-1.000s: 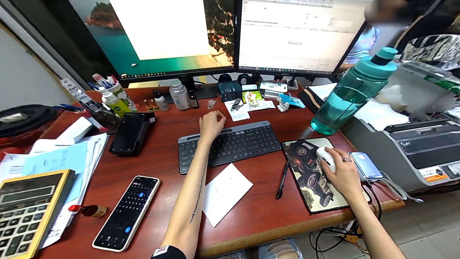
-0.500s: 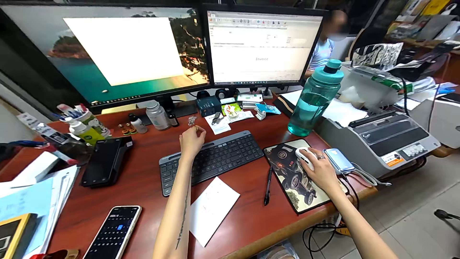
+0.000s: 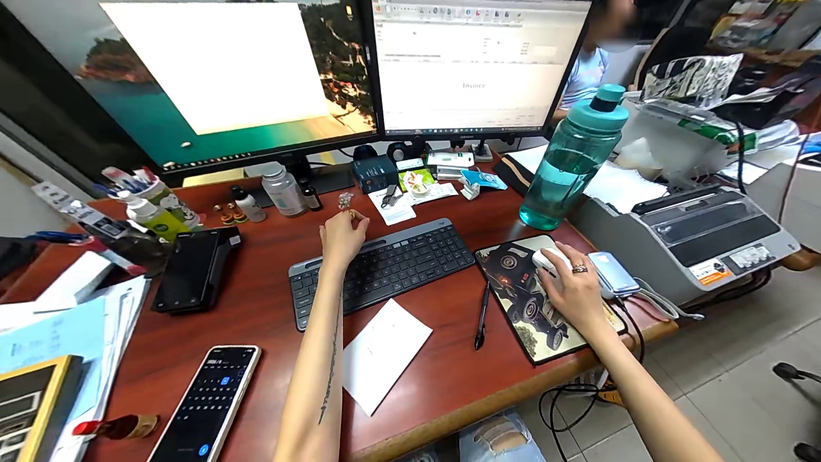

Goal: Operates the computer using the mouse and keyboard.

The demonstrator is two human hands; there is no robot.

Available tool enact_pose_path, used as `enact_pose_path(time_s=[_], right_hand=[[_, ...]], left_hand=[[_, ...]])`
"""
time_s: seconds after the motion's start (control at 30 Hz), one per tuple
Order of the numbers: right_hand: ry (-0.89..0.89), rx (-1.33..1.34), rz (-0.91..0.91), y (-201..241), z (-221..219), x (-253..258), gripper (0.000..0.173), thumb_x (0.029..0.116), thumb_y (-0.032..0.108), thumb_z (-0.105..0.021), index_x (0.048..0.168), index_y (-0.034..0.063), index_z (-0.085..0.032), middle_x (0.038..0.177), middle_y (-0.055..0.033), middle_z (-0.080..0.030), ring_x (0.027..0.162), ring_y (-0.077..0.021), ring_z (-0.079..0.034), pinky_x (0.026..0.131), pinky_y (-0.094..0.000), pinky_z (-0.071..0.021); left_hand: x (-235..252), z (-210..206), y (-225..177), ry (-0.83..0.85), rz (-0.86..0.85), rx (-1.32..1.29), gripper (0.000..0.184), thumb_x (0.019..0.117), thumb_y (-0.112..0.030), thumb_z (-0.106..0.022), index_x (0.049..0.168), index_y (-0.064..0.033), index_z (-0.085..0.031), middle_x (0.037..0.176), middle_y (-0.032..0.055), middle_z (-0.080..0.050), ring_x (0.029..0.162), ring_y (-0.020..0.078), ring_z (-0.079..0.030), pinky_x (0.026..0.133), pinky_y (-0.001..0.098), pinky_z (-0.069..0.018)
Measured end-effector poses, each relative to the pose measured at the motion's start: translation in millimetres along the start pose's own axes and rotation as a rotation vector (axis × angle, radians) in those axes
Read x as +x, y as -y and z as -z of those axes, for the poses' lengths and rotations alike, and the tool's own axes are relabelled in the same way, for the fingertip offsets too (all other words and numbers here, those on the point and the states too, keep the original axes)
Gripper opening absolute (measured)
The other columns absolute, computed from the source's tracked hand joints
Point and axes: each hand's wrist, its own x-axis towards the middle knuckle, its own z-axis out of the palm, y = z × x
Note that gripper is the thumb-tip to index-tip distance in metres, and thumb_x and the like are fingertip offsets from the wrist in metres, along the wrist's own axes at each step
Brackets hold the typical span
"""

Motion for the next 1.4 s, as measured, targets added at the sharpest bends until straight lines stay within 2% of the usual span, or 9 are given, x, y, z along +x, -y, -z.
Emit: enact_pose_path(time_s=[0.17, 0.3, 0.47, 0.63, 0.77, 0.87, 1.03, 1.27, 1.4], right_hand=[[0.128, 0.142, 0.173, 67.9, -20.5, 25.4, 0.033, 0.1015, 0.026, -0.055, 0.12, 0.0065, -0.074, 0.129, -0.0178, -0.068, 0.123, -0.0371, -0.063, 0.107, -0.0583, -0.0455], [0.187, 0.144, 0.227, 94.2, -31.9, 37.8, 0.032, 0.1011, 0.025, -0.055, 0.122, 0.0093, -0.074, 0.132, -0.0177, -0.067, 0.125, -0.0365, -0.063, 0.11, -0.0595, -0.0429], [0.108, 0.042, 0.072, 62.4, -8.1, 28.8, 0.035, 0.0993, 0.026, -0.058, 0.126, 0.0087, -0.072, 0.137, -0.0212, -0.063, 0.129, -0.0435, -0.058, 0.107, -0.0636, -0.043], [0.08, -0.047, -0.083, 5.2, 7.7, 2.4, 0.047, 0.0986, 0.037, -0.063, 0.132, 0.0051, -0.066, 0.14, -0.0272, -0.058, 0.13, -0.052, -0.053, 0.102, -0.0702, -0.0423], [0.103, -0.01, -0.122, -8.1, 2.6, -8.0, 0.048, 0.1005, 0.04, -0.06, 0.134, 0.0066, -0.065, 0.14, -0.0273, -0.058, 0.127, -0.0525, -0.055, 0.095, -0.0681, -0.0492], [0.097, 0.009, -0.114, -7.3, -1.1, -7.2, 0.043, 0.102, 0.036, -0.057, 0.133, 0.0081, -0.067, 0.139, -0.0268, -0.059, 0.125, -0.0525, -0.057, 0.093, -0.0676, -0.0501], [0.101, 0.004, -0.037, -6.9, -2.9, -8.5, 0.041, 0.0995, 0.034, -0.056, 0.128, 0.0078, -0.07, 0.134, -0.0241, -0.063, 0.122, -0.0499, -0.059, 0.092, -0.0644, -0.0515], [0.114, -0.003, -0.053, -6.0, -2.7, -7.3, 0.04, 0.0976, 0.033, -0.054, 0.125, 0.0088, -0.07, 0.131, -0.0261, -0.063, 0.119, -0.051, -0.059, 0.091, -0.0644, -0.0508], [0.114, -0.007, -0.048, -6.6, -2.8, -8.3, 0.042, 0.0972, 0.034, -0.052, 0.126, 0.0099, -0.071, 0.13, -0.0261, -0.063, 0.118, -0.0515, -0.059, 0.089, -0.0643, -0.0508]], left_hand=[[-1.3, 26.9, -1.1, -0.082, -0.013, -0.05, 0.039, 0.1052, -0.031, -0.059, 0.116, 0.0043, -0.069, 0.114, 0.0282, -0.069, 0.114, 0.0446, -0.064, 0.1, 0.0654, -0.0435], [-5.2, 52.0, -4.4, -0.175, -0.025, -0.107, 0.033, 0.1046, -0.026, -0.061, 0.113, 0.0044, -0.07, 0.109, 0.0252, -0.071, 0.106, 0.0394, -0.067, 0.096, 0.0611, -0.0462], [-13.2, 86.1, -8.3, -0.336, -0.056, -0.245, 0.022, 0.1007, -0.017, -0.065, 0.114, -0.0004, -0.069, 0.102, 0.0147, -0.073, 0.087, 0.0216, -0.072, 0.085, 0.0437, -0.0572], [-29.8, 119.5, -17.0, -0.509, -0.11, -0.314, 0.033, 0.1044, -0.03, -0.059, 0.116, -0.0002, -0.068, 0.099, 0.0098, -0.071, 0.079, 0.0094, -0.066, 0.076, 0.0302, -0.0557], [-42.4, 139.2, -25.8, -0.684, -0.202, -0.469, 0.03, 0.1079, -0.032, -0.052, 0.103, -0.0065, -0.067, 0.084, -0.0086, -0.063, 0.066, -0.0052, -0.057, 0.066, 0.0162, -0.0509], [-53.5, 152.3, -35.9, -0.83, -0.237, -0.631, 0.031, 0.1102, -0.027, -0.045, 0.083, -0.0174, -0.057, 0.07, -0.017, -0.056, 0.057, -0.0059, -0.052, 0.058, 0.0154, -0.0473], [-62.9, 164.5, -34.5, -0.989, -0.34, -0.84, 0.044, 0.1101, -0.014, -0.034, 0.069, -0.0209, -0.05, 0.055, -0.0143, -0.049, 0.046, -0.0003, -0.048, 0.049, 0.0185, -0.0458], [-65.4, 164.2, -38.7, -1.048, -0.311, -0.983, 0.044, 0.1105, -0.013, -0.03, 0.072, -0.0172, -0.051, 0.056, -0.0115, -0.048, 0.044, 0.0007, -0.043, 0.046, 0.0165, -0.0404], [-66.2, 165.4, -38.2, -1.041, -0.288, -0.991, 0.04, 0.112, -0.015, -0.026, 0.085, -0.0133, -0.055, 0.057, -0.012, -0.042, 0.045, 0.0007, -0.04, 0.047, 0.0157, -0.0402]])
